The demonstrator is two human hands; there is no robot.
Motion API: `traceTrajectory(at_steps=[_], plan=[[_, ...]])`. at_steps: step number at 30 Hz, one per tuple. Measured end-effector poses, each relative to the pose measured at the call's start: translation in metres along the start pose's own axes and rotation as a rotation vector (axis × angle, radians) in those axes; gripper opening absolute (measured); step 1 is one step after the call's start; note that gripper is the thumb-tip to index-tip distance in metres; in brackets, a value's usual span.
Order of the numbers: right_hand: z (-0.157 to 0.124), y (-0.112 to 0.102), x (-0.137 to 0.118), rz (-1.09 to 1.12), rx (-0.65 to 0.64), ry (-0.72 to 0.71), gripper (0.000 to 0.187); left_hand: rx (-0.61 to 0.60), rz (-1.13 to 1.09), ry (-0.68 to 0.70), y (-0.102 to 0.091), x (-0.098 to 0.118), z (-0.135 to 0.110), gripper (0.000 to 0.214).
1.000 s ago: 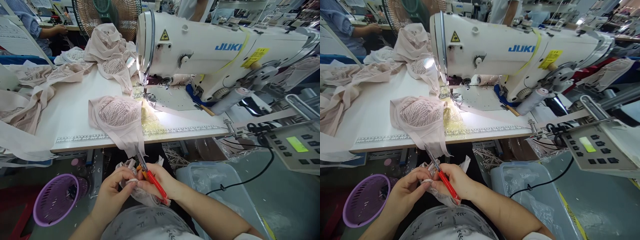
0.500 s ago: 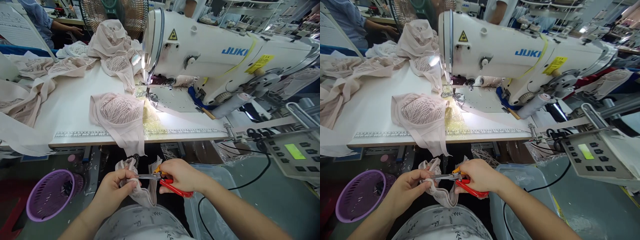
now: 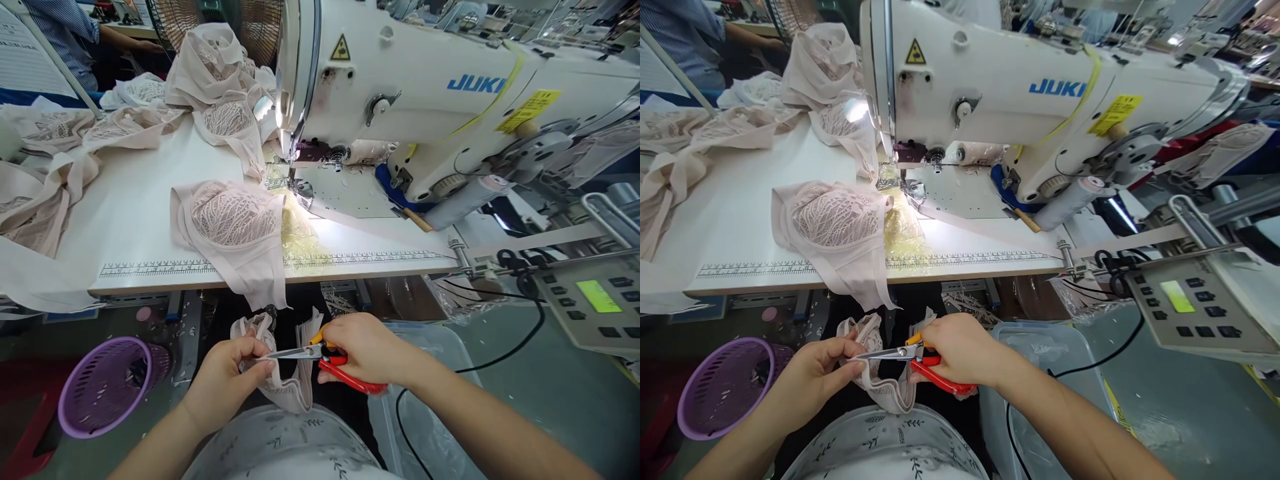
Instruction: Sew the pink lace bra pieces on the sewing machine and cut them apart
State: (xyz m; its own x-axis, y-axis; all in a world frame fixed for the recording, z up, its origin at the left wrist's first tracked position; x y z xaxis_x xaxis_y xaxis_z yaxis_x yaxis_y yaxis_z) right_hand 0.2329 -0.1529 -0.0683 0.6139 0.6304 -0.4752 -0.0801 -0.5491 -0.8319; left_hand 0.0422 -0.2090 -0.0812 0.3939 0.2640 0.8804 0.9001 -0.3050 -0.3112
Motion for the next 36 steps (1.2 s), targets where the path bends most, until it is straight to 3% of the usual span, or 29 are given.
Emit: traceTrajectory(at_steps=[6,12,20,24,31,34,36], plan=[[0.000,0.003,0.001,0.033,-0.013,0.014,0.048,0.021,0.001,-0.002,-0.002,0.002,0.001,0.020],[0.000,0.008,0.000,0.078,-0.051,0.018,0.034,0.038,-0.009,0.022,-0.003,0.004,0.000,0.018],[0.003,0.014,0.000,0.148,-0.024,0.031,0.048,0.004,0.051,0.022,-0.006,0.004,0.000,0.021],[0.003,0.014,0.001,0.162,-0.012,0.028,0.045,0.025,0.053,0.003,-0.006,0.006,0.000,0.021],[0.010,0.013,-0.002,0.482,0.170,0.063,0.051,0.140,0.000,0.064,-0.020,0.009,-0.001,0.019],[0.023,0.031,-0.016,0.628,0.255,-0.013,0.052,0.226,-0.010,0.102,-0.033,0.012,-0.005,0.018],[0.032,0.048,-0.021,0.667,0.290,0.006,0.043,0.313,-0.015,0.114,-0.043,0.015,-0.011,0.017]])
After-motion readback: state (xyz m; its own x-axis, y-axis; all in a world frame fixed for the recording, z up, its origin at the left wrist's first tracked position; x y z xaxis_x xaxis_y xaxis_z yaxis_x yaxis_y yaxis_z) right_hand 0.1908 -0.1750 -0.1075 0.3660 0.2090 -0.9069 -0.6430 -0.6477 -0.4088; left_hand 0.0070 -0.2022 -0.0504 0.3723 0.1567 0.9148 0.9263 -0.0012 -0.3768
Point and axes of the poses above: each hand's wrist, its own z-axis towards the middle knuckle, its own y-axis out of the palm, x = y × z, the point moved 5 cm from there along z, towards the middle knuckle, and after that the axes turned 4 degrees about z, right-handed, at the moved point
